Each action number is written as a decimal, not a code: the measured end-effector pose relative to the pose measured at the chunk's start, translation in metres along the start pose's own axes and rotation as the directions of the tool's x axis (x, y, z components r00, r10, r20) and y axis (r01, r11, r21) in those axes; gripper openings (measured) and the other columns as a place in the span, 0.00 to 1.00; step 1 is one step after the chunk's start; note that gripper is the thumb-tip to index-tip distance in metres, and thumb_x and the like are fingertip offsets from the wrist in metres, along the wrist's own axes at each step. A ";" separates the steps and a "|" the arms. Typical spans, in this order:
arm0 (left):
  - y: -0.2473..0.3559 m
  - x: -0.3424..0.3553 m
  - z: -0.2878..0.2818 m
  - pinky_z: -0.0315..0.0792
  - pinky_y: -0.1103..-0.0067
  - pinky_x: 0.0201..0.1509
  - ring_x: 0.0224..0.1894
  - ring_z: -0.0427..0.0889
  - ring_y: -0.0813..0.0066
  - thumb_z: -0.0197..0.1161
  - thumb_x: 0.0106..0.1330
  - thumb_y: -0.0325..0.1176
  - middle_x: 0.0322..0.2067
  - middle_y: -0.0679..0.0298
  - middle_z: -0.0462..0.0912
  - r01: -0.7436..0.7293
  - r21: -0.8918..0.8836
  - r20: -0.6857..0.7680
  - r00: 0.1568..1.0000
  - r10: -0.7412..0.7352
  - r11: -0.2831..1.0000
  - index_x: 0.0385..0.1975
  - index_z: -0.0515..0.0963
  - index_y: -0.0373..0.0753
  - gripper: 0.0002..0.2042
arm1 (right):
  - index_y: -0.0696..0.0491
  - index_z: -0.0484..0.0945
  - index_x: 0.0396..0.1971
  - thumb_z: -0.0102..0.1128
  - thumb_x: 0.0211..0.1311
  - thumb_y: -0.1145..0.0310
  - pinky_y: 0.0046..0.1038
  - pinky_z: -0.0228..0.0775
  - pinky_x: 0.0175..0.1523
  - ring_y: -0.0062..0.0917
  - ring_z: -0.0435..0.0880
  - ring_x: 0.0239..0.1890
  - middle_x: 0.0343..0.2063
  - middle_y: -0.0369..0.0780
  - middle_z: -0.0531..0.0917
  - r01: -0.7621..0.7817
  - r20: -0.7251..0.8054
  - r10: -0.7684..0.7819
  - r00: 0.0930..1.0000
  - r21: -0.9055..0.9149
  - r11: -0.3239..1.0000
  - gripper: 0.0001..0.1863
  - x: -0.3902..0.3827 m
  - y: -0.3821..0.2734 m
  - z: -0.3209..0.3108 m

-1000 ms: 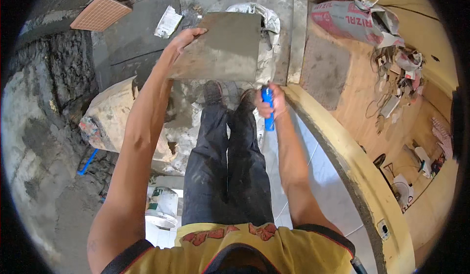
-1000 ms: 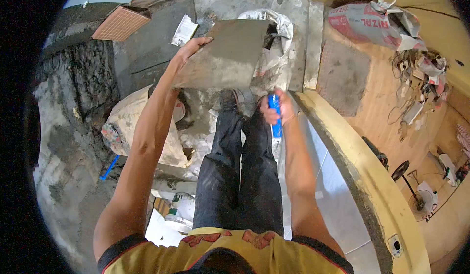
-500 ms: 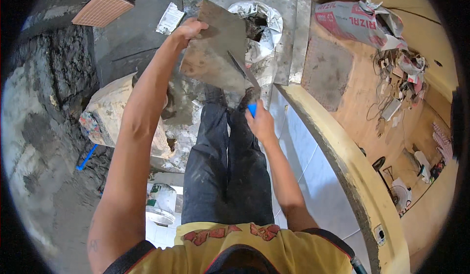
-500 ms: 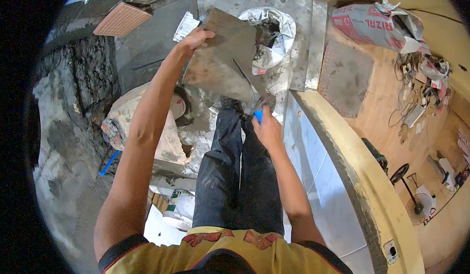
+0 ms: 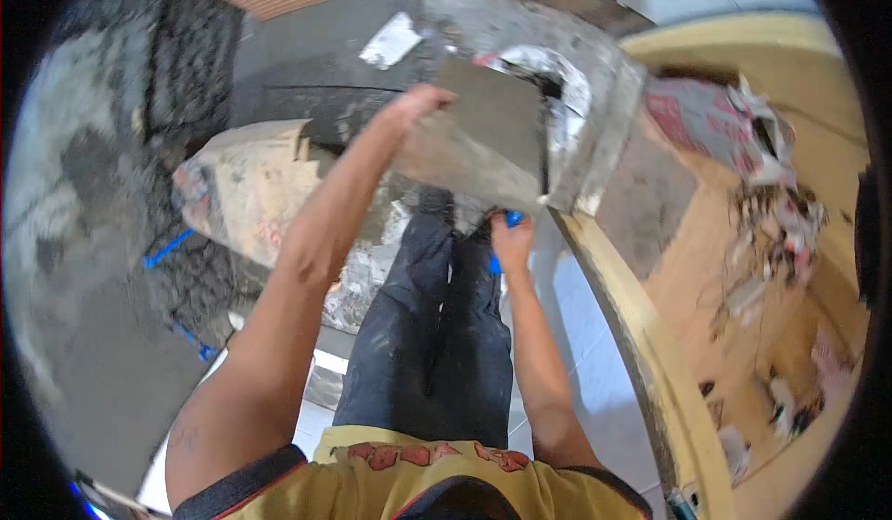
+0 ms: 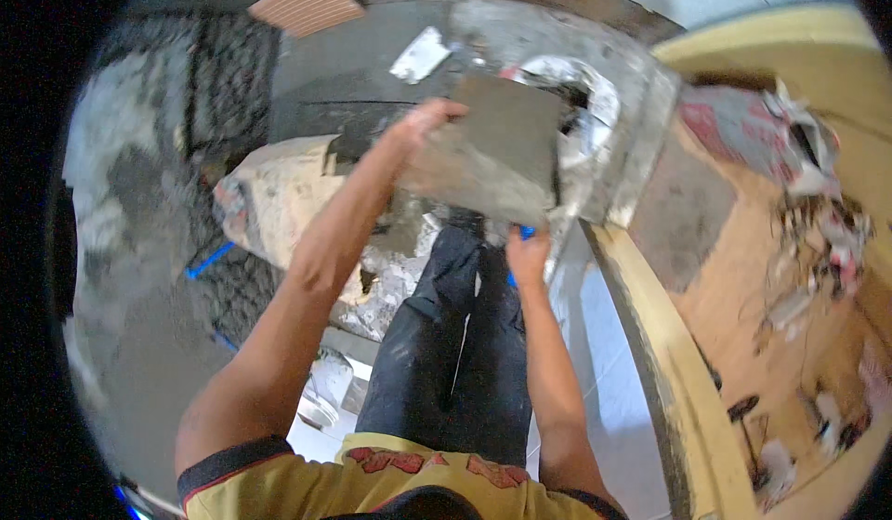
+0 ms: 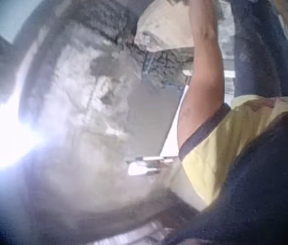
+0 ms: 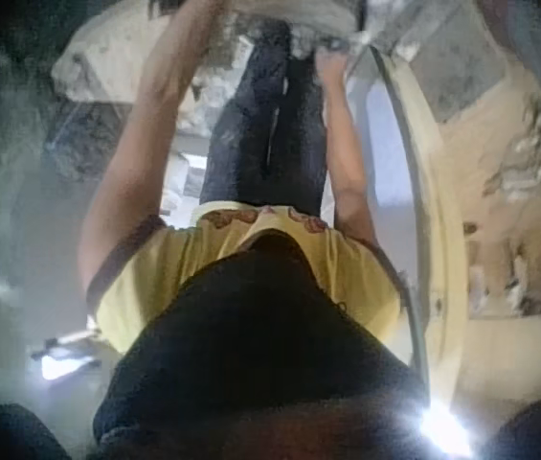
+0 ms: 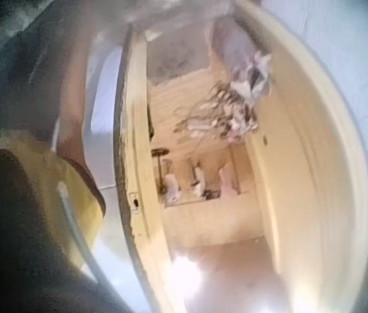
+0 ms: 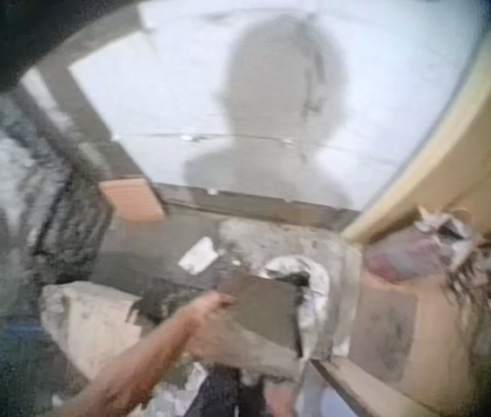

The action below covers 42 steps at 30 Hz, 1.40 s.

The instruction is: The person applies mortar to the back of a tile using a trowel and then presses the tile onto a wall. The person reaches into a bag of material, spreads mortar on a board, and handles a tile while working in an unfinished room.

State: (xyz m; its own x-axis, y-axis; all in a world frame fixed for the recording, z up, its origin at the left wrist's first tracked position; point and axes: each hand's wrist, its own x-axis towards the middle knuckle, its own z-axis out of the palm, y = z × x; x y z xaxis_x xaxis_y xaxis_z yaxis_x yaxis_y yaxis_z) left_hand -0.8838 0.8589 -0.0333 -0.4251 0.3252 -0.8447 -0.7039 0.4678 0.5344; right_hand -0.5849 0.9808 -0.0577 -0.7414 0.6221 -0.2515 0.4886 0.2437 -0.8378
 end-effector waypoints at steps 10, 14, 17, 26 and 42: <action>-0.100 -0.104 -0.035 0.78 0.72 0.44 0.41 0.82 0.70 0.58 0.64 0.35 0.41 0.60 0.82 0.150 -0.590 -0.024 0.979 -0.203 0.794 0.47 0.77 0.36 0.15 | 0.62 0.75 0.32 0.68 0.47 0.55 0.44 0.71 0.38 0.50 0.81 0.31 0.27 0.54 0.82 -0.294 -0.078 0.285 0.955 -0.172 0.940 0.24 0.094 0.024 0.001; -0.125 -0.155 -0.038 0.79 0.71 0.46 0.42 0.82 0.67 0.58 0.65 0.37 0.43 0.59 0.82 -0.028 -0.662 -0.137 0.987 -0.084 0.749 0.51 0.74 0.34 0.18 | 0.61 0.78 0.14 0.68 0.47 0.53 0.42 0.71 0.33 0.40 0.81 0.22 0.16 0.46 0.81 -0.369 -0.261 0.307 0.915 -0.239 0.898 0.23 0.120 0.075 0.016; -0.136 -0.171 -0.047 0.78 0.69 0.48 0.45 0.81 0.65 0.57 0.65 0.37 0.46 0.58 0.80 -0.152 -0.624 -0.240 0.971 -0.002 0.767 0.54 0.71 0.34 0.19 | 0.61 0.79 0.16 0.71 0.44 0.44 0.42 0.73 0.35 0.38 0.83 0.25 0.20 0.45 0.83 -0.590 -0.278 0.589 0.758 0.091 0.802 0.29 0.155 0.114 0.002; -0.163 -0.120 -0.053 0.75 0.68 0.54 0.49 0.78 0.64 0.59 0.65 0.36 0.48 0.58 0.78 -0.063 -0.658 -0.325 0.923 -0.208 0.751 0.57 0.67 0.36 0.21 | 0.58 0.78 0.21 0.70 0.47 0.59 0.33 0.73 0.23 0.29 0.78 0.14 0.15 0.44 0.80 -0.717 -0.173 0.697 0.695 -0.101 0.690 0.16 0.217 0.101 0.039; -0.123 -0.141 -0.118 0.69 0.72 0.60 0.54 0.76 0.69 0.56 0.67 0.30 0.53 0.59 0.76 -0.303 -0.587 -0.427 0.904 0.031 0.751 0.60 0.64 0.35 0.21 | 0.56 0.72 0.15 0.66 0.47 0.64 0.30 0.68 0.18 0.25 0.76 0.12 0.09 0.38 0.75 -0.521 -0.407 0.403 0.820 -0.240 0.819 0.14 0.225 0.026 -0.193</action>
State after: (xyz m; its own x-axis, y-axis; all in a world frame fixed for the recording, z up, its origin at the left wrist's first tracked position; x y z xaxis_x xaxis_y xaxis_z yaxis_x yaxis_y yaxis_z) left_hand -0.8044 0.6590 0.0169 -0.6487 -0.0421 -0.7599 -0.7339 -0.2298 0.6392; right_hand -0.6502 1.2703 -0.0430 -0.2237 0.9112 -0.3460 0.8970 0.0536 -0.4387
